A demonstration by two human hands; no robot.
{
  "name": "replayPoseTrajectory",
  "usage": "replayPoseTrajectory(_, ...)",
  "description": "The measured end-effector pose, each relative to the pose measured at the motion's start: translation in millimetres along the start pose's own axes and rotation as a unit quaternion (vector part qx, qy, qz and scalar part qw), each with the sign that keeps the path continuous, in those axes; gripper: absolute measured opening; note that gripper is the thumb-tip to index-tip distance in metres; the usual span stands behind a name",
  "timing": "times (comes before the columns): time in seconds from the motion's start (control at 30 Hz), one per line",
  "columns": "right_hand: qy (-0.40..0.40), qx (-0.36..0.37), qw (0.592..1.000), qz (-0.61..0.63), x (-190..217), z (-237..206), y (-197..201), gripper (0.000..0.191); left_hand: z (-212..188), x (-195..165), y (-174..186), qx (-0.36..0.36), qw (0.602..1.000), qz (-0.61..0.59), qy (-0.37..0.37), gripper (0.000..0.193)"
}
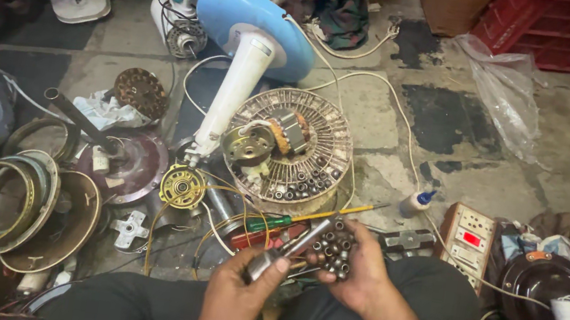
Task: The person sits on the workshop floor assembling an electric fan motor. They pick up steel ball bearings, place them into the cylindrical motor housing one at a time, and use a long metal rod to press and seat the bearings inside the housing, working over the disassembled fan parts spread on the floor.
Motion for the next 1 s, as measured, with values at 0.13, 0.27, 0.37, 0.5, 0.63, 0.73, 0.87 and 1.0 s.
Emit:
replayPoseTrajectory(0.13,-0.003,0.034,0.999,0.012,-2,-4,-5,0.040,-7,-25,11,-0.041,0.970,0.238,0.014,0.051)
replayPoseTrajectory(0.27,0.001,0.042,0.999,0.011,0,-6,-5,0.042,-12,-61,17,-0.101,0.934,0.335,-0.066,0.055)
replayPoseTrajectory(0.37,0.000,0.040,0.999,0.004,0,-8,-5,0.043,-14,-70,21,-0.125,0.915,0.371,-0.093,0.059)
replayPoseTrajectory(0.5,0.017,0.066,0.997,-0.032,1,-11,-12,0.041,-12,-65,25,-0.097,0.898,0.420,-0.084,0.065)
replayPoseTrajectory(0.63,-0.011,0.060,0.993,-0.104,-6,-12,-15,0.045,-19,-87,31,-0.124,0.872,0.431,-0.199,0.065)
replayPoseTrajectory(0.73,-0.030,0.076,0.988,-0.128,-11,-15,-21,0.047,-19,-87,33,-0.120,0.871,0.431,-0.204,0.064)
replayPoseTrajectory(0.87,-0.041,0.102,0.986,-0.125,-17,-18,-27,0.047,-17,-84,31,-0.123,0.881,0.408,-0.207,0.065)
replayPoseTrajectory(1.0,-0.038,0.094,0.986,-0.133,-18,-19,-25,0.047,-20,-84,28,-0.141,0.878,0.396,-0.227,0.067)
Point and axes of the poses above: each hand's wrist, its own z-axis towards the middle knuckle, its own y-axis out of the back of the hand, x = y × z, the point moved 10 cm from there along z, towards the middle knuckle, and after that the axes turned 5 degrees about z, right-handed, at the moved point
